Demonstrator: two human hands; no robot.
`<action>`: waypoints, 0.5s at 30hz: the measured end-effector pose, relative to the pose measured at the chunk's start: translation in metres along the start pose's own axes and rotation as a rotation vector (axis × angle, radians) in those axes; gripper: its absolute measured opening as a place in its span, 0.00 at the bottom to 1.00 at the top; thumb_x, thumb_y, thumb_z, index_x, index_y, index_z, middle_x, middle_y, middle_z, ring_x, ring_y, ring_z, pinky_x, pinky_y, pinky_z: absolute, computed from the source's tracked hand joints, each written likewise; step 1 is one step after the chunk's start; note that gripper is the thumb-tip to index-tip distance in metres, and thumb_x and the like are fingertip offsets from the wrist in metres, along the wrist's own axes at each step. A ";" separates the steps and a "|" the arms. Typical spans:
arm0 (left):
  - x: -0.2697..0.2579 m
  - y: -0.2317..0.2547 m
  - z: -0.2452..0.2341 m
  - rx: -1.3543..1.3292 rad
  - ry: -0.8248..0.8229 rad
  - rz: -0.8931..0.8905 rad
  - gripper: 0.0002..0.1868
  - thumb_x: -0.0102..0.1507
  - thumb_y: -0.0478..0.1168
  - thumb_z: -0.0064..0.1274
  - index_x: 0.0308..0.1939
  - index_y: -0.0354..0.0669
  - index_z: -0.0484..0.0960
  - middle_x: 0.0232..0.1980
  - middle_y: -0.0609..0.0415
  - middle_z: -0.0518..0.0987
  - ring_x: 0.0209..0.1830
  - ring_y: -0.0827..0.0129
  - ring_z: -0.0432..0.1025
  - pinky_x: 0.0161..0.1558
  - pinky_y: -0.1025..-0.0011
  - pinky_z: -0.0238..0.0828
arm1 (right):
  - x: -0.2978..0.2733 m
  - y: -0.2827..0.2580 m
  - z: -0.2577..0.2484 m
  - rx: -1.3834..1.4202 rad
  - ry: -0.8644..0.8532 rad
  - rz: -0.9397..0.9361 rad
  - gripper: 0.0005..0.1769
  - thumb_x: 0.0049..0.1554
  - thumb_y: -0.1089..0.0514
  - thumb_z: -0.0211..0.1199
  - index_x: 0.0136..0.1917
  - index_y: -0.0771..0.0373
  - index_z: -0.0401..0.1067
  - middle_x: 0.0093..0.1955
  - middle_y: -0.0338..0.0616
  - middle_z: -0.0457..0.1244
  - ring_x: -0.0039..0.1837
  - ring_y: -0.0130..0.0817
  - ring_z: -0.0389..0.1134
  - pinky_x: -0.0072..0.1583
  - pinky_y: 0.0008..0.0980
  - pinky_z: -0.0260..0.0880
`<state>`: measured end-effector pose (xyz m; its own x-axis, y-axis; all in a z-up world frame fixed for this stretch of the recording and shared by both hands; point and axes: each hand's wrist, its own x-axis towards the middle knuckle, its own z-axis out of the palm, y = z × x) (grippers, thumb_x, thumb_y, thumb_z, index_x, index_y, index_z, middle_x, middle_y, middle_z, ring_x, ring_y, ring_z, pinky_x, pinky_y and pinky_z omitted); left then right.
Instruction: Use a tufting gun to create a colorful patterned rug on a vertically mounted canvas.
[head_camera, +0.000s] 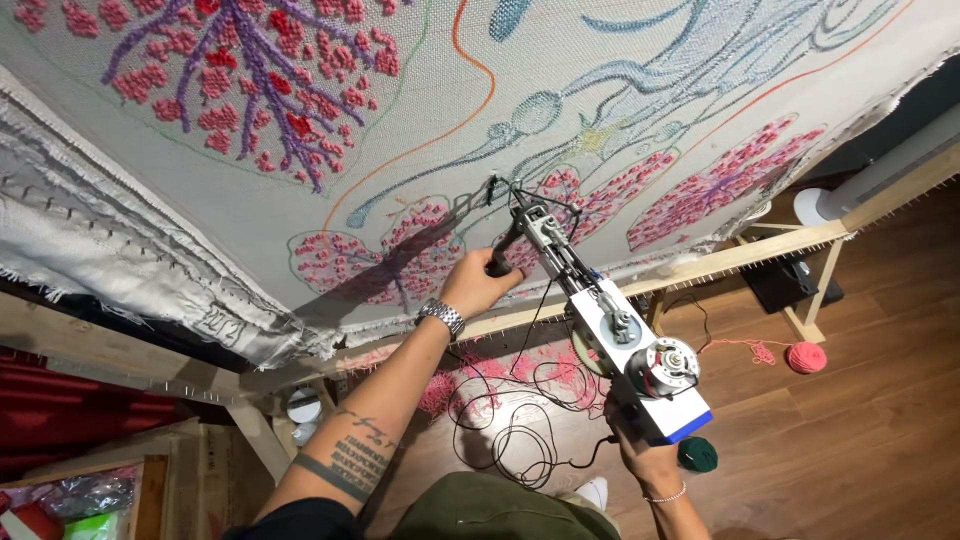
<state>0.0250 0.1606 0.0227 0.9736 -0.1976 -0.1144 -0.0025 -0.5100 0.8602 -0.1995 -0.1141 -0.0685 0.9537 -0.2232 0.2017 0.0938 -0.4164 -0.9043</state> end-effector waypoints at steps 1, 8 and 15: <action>0.004 -0.004 0.005 -0.001 0.001 0.002 0.20 0.56 0.55 0.66 0.32 0.39 0.84 0.27 0.56 0.81 0.27 0.70 0.74 0.34 0.68 0.70 | -0.002 0.001 -0.003 -0.001 0.001 -0.002 0.07 0.54 0.65 0.65 0.48 0.64 0.76 0.38 0.41 0.68 0.39 0.31 0.69 0.41 0.30 0.70; 0.035 -0.021 0.009 -0.429 -0.259 0.111 0.23 0.54 0.53 0.68 0.48 0.49 0.81 0.44 0.63 0.84 0.42 0.78 0.77 0.45 0.75 0.73 | -0.011 0.015 -0.029 0.046 0.053 -0.153 0.17 0.50 0.70 0.61 0.55 0.71 0.71 0.45 0.44 0.67 0.45 0.31 0.67 0.46 0.29 0.68; 0.078 -0.024 0.006 -0.910 0.195 -0.173 0.13 0.63 0.38 0.59 0.51 0.43 0.84 0.42 0.59 0.85 0.35 0.79 0.78 0.31 0.81 0.73 | -0.015 0.018 -0.047 0.250 0.012 0.007 0.10 0.55 0.68 0.59 0.51 0.71 0.70 0.40 0.44 0.66 0.41 0.31 0.65 0.43 0.29 0.66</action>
<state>0.0998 0.1522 -0.0094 0.9650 0.0052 -0.2622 0.2443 0.3464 0.9057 -0.2257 -0.1596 -0.0702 0.9514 -0.2361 0.1979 0.1561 -0.1843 -0.9704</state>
